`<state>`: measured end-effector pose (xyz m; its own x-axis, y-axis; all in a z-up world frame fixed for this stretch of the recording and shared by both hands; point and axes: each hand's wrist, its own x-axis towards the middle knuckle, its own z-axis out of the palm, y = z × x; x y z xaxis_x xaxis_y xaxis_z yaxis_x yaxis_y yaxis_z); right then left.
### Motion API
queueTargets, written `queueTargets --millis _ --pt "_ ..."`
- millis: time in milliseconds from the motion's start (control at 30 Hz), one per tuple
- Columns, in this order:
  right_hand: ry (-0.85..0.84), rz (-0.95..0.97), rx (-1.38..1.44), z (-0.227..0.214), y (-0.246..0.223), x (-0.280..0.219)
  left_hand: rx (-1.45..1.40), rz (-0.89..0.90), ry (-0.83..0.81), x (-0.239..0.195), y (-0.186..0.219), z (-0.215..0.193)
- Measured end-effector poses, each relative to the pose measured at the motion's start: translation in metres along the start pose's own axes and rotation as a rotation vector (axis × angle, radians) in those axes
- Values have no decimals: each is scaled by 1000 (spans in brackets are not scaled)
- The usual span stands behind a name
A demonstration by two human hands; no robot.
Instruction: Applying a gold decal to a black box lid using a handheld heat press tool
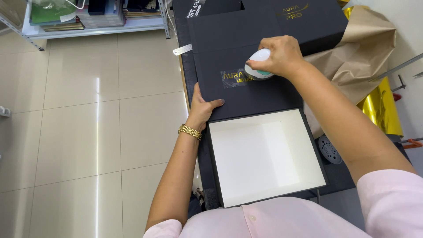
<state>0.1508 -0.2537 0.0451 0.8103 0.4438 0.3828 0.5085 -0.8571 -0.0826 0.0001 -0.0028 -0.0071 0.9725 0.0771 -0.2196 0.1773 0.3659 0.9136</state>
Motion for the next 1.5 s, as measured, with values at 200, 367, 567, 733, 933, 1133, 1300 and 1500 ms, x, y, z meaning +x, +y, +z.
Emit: queueTargets --millis 200,367,567,733,933,1133,1300,1500 --pt "56 -46 9 0 -5 -1 34 20 5 2 -2 -1" --pt "15 -24 75 3 -34 2 55 -14 11 -3 5 1" --pt "9 -50 111 10 -55 10 51 -36 9 -5 10 2" --pt "-14 -33 123 9 -70 17 68 -60 16 -5 11 3" --pt "-71 -1 154 1 -77 23 89 -72 32 -1 7 1" --pt "-83 11 140 2 -69 25 50 -21 15 1 2 0" --pt "-137 15 82 -5 -49 24 30 6 -4 1 1 -1" --pt "-67 -27 73 -2 -32 13 54 -17 0 -1 4 0"
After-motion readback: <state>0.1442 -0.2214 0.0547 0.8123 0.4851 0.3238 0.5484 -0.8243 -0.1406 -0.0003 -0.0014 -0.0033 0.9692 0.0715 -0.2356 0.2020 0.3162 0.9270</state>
